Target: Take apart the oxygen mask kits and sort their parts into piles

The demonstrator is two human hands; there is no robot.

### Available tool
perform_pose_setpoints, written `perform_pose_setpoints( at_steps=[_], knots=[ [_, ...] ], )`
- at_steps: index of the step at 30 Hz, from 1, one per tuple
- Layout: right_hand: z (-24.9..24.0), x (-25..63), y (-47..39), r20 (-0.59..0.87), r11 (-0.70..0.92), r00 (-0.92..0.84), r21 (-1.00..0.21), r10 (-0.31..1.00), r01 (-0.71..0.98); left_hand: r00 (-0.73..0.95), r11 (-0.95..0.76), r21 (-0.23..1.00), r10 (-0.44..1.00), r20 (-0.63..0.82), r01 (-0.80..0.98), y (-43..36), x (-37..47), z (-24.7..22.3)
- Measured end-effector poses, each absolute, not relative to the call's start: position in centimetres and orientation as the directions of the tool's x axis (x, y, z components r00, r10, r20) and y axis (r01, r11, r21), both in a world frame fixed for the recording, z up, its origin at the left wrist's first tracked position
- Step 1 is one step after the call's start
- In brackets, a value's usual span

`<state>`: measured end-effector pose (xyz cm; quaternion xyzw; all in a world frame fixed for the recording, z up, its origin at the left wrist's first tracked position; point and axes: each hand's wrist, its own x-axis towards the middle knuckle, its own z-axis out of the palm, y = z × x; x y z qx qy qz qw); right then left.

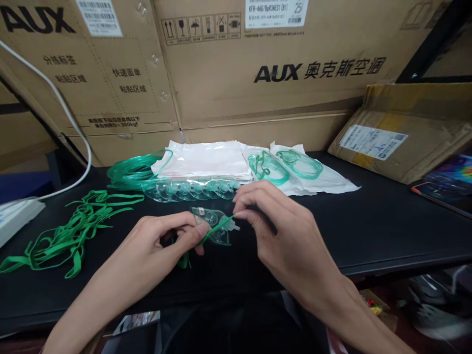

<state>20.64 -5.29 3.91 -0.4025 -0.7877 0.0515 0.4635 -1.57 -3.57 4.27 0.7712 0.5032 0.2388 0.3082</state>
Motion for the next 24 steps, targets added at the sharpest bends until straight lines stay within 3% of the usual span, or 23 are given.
perform_pose_setpoints(
  at_steps=[9,12,18,24],
  knots=[
    [4.7,21.0,-5.7,0.378,0.510,-0.355,-0.740,0.855,0.439,0.369,-0.297,0.700,0.928,0.052,0.649,-3.8,-1.2,4.4],
    [4.4,20.8,-5.6,0.391,0.541,-0.388,-0.712,0.835,0.447,0.379,-0.304,0.701,0.924,0.053,0.644,-3.7,-1.2,4.3],
    [3.6,21.0,-5.1,0.493,0.638,-0.409,-0.537,0.768,0.552,0.324,-0.254,0.666,0.946,0.019,0.701,-3.9,-0.9,4.4],
    [4.0,21.5,-5.1,0.499,0.625,-0.391,-0.499,0.774,0.600,0.344,-0.288,0.660,0.938,0.047,0.694,-3.7,-0.8,4.4]
  ],
)
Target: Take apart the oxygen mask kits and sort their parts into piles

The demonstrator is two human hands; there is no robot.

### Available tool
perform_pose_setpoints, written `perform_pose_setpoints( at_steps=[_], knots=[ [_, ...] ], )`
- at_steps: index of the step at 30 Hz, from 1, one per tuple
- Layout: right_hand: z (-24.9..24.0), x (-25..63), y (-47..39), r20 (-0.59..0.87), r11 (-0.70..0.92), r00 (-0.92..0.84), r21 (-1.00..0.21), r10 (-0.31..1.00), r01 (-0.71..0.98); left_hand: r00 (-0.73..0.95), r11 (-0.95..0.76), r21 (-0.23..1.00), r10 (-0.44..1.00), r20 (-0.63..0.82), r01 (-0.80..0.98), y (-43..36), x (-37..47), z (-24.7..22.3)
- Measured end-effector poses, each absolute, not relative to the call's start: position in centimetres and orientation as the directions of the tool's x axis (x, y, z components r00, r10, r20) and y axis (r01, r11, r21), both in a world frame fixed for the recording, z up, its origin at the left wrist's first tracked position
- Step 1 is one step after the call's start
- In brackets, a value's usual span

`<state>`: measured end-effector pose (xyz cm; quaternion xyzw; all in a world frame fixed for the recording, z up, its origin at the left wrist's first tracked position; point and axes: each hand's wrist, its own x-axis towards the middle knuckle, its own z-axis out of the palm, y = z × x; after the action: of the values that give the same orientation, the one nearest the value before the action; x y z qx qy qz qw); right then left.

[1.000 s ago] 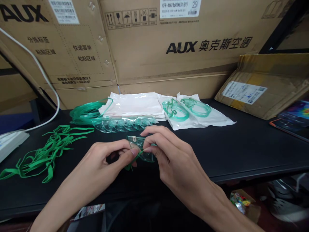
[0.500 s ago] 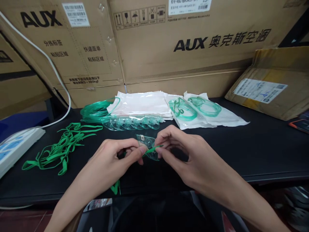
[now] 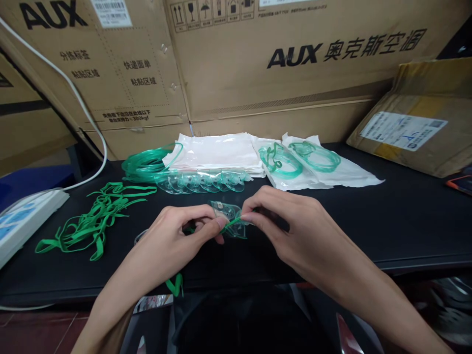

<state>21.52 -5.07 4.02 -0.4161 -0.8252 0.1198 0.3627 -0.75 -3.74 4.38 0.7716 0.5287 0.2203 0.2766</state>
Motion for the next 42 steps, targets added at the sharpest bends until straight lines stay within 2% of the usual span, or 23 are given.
perform_pose_setpoints(
  at_steps=[7,17,20,23,29,33,36,39,42],
  knots=[
    [4.2,21.9,-4.9,0.527,0.592,-0.334,-0.456,0.781,0.664,0.353,-0.288,0.659,0.935,0.037,0.694,-3.2,-0.8,3.9],
    [4.1,21.9,-4.4,0.658,0.516,-0.162,-0.390,0.735,0.763,0.334,-0.308,0.649,0.938,0.087,0.696,-2.9,-1.4,3.7],
    [4.0,21.7,-4.5,0.629,0.527,-0.168,-0.443,0.759,0.726,0.331,-0.312,0.659,0.938,0.101,0.684,-2.8,-1.4,3.6],
    [3.4,21.1,-4.6,0.506,0.537,-0.252,-0.565,0.825,0.626,0.345,-0.346,0.660,0.928,0.138,0.667,-2.7,-1.4,3.5],
    [1.9,20.2,-3.9,0.305,0.399,-0.258,-0.727,0.917,0.559,0.347,-0.363,0.710,0.921,0.176,0.603,-2.9,-1.2,3.4],
    [2.2,20.0,-3.2,0.380,0.399,-0.132,-0.817,0.915,0.416,0.396,-0.314,0.771,0.914,0.088,0.553,-2.8,-1.0,3.2],
    [3.1,20.6,-2.7,0.486,0.446,0.077,-0.846,0.871,0.291,0.441,-0.278,0.812,0.897,0.029,0.512,-2.5,-1.1,3.2],
    [4.5,22.6,-2.1,0.572,0.546,0.325,-0.819,0.753,0.176,0.416,-0.260,0.799,0.909,0.014,0.542,-2.4,-1.7,3.4],
    [6.0,25.7,-1.6,0.585,0.638,0.508,-0.765,0.632,0.087,0.388,-0.243,0.772,0.922,-0.005,0.588,-2.3,-2.6,3.7]
  ],
)
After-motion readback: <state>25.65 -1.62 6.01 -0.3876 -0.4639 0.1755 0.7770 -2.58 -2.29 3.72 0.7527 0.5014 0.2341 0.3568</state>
